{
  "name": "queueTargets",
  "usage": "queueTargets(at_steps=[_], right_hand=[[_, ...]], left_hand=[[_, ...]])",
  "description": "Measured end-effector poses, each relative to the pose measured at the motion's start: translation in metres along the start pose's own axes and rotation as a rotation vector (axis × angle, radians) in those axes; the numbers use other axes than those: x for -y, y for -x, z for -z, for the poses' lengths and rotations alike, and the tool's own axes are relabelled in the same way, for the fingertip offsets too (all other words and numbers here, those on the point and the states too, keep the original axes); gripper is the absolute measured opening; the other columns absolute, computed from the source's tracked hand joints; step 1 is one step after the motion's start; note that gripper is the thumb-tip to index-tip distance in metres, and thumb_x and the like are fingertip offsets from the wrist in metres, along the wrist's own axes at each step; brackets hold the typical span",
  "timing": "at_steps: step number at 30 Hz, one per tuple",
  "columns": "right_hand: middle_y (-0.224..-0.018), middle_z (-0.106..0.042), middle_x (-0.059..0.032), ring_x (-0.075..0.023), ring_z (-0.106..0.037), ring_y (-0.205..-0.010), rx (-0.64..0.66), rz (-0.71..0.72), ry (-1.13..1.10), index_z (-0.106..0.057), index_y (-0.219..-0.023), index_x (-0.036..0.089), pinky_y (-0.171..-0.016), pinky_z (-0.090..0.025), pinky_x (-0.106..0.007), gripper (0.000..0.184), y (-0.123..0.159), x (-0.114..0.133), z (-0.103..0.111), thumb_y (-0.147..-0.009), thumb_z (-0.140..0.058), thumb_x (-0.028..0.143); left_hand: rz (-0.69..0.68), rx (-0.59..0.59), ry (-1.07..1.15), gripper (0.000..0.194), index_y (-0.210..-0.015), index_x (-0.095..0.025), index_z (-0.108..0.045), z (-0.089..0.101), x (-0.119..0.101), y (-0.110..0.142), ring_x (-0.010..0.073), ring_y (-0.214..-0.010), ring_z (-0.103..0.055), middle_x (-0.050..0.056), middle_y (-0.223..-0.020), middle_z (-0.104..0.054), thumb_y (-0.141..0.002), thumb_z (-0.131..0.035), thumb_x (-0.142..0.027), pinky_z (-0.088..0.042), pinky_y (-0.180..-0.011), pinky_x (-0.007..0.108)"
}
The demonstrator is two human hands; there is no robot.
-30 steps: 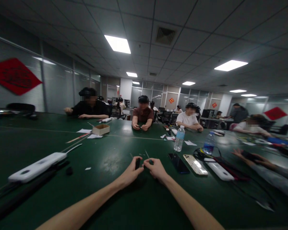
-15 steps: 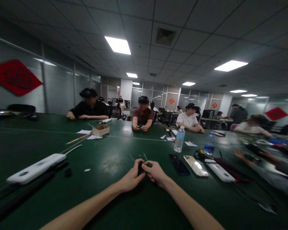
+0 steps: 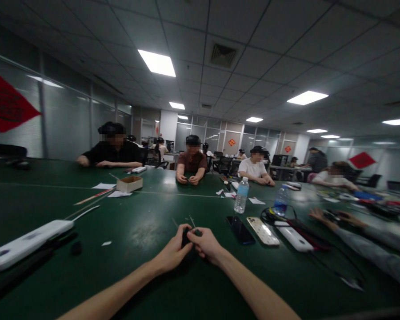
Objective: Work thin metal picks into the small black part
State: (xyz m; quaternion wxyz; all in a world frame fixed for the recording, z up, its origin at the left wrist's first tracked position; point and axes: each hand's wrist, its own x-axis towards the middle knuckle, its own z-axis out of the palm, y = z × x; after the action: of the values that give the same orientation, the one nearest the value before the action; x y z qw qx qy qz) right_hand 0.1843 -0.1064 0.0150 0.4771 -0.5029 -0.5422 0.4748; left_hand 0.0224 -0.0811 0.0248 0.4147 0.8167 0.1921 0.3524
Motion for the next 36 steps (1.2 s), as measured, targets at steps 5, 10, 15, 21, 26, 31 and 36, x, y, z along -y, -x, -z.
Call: queueTargets(at_steps=[5, 10, 15, 21, 26, 31, 36], right_hand=[[-0.046, -0.038, 0.0105, -0.0030, -0.032, -0.036, 0.047, -0.042, -0.022, -0.055, -0.093, 0.017, -0.032, -0.022, -0.012, 0.042, 0.002, 0.004, 0.004, -0.067, -0.067, 0.048], [-0.048, -0.038, 0.0109, -0.0019, -0.029, -0.035, 0.040, -0.070, -0.059, -0.054, -0.091, 0.017, -0.032, -0.019, -0.013, 0.040, 0.000, 0.003, 0.003, -0.067, -0.069, 0.045], [-0.049, -0.038, 0.0105, -0.0014, -0.028, -0.034, 0.037, -0.080, -0.097, -0.054, -0.087, 0.016, -0.031, -0.019, -0.013, 0.038, 0.000, 0.004, 0.001, -0.066, -0.069, 0.044], [-0.048, -0.036, 0.0103, -0.0025, -0.027, -0.034, 0.037, -0.055, -0.118, -0.053, -0.086, 0.016, -0.030, -0.019, -0.014, 0.036, -0.005, -0.006, 0.000, -0.069, -0.067, 0.044], [-0.046, -0.035, 0.0103, -0.0038, -0.027, -0.033, -0.019, -0.040, -0.016, -0.054, -0.091, 0.015, -0.033, -0.023, -0.016, 0.037, -0.007, -0.007, -0.003, -0.073, -0.060, 0.047], [-0.077, -0.060, -0.0029, -0.0147, -0.056, -0.072, -0.259, 0.423, 0.437, -0.060, -0.087, 0.017, -0.068, -0.045, -0.027, 0.022, 0.005, 0.014, -0.002, -0.078, -0.057, 0.037], [-0.096, -0.059, -0.0045, -0.0170, -0.055, -0.089, -0.097, 0.677, 0.816, -0.060, -0.095, 0.022, -0.080, -0.042, -0.027, 0.016, 0.018, 0.021, -0.006, -0.081, -0.055, 0.025]], left_hand=[[0.038, -0.048, -0.035, 0.034, -0.116, -0.021, -0.038, 0.000, 0.006, -0.002, 0.0182, -0.093, -0.056, 0.005, -0.103, -0.059, -0.084, -0.045, -0.031, -0.039, -0.085, 0.030], [0.038, -0.091, -0.099, 0.034, -0.113, -0.020, -0.042, 0.000, 0.009, -0.001, 0.0184, -0.089, -0.056, 0.005, -0.100, -0.060, -0.080, -0.047, -0.026, -0.039, -0.082, 0.029], [0.034, -0.095, -0.088, 0.036, -0.113, -0.020, -0.041, 0.000, 0.009, -0.001, 0.0178, -0.084, -0.057, 0.005, -0.097, -0.060, -0.078, -0.049, -0.024, -0.041, -0.078, 0.028], [0.027, -0.073, -0.034, 0.035, -0.113, -0.019, -0.038, 0.000, 0.007, 0.001, 0.0179, -0.081, -0.058, 0.006, -0.094, -0.060, -0.081, -0.049, -0.029, -0.041, -0.075, 0.027], [0.047, -0.102, 0.051, 0.035, -0.108, -0.020, -0.041, 0.002, 0.000, 0.000, 0.0176, -0.088, -0.056, 0.006, -0.097, -0.058, -0.078, -0.054, -0.031, -0.041, -0.078, 0.026], [0.357, -0.019, 0.314, 0.040, -0.108, -0.022, -0.040, 0.012, 0.010, -0.003, 0.0083, -0.048, -0.042, -0.006, -0.062, -0.045, -0.072, -0.055, -0.029, -0.034, -0.048, 0.020], [0.528, 0.179, 0.645, 0.040, -0.102, -0.021, -0.043, 0.019, 0.026, -0.002, 0.0033, -0.037, -0.023, -0.011, -0.052, -0.029, -0.063, -0.051, -0.018, -0.020, -0.040, 0.016]])
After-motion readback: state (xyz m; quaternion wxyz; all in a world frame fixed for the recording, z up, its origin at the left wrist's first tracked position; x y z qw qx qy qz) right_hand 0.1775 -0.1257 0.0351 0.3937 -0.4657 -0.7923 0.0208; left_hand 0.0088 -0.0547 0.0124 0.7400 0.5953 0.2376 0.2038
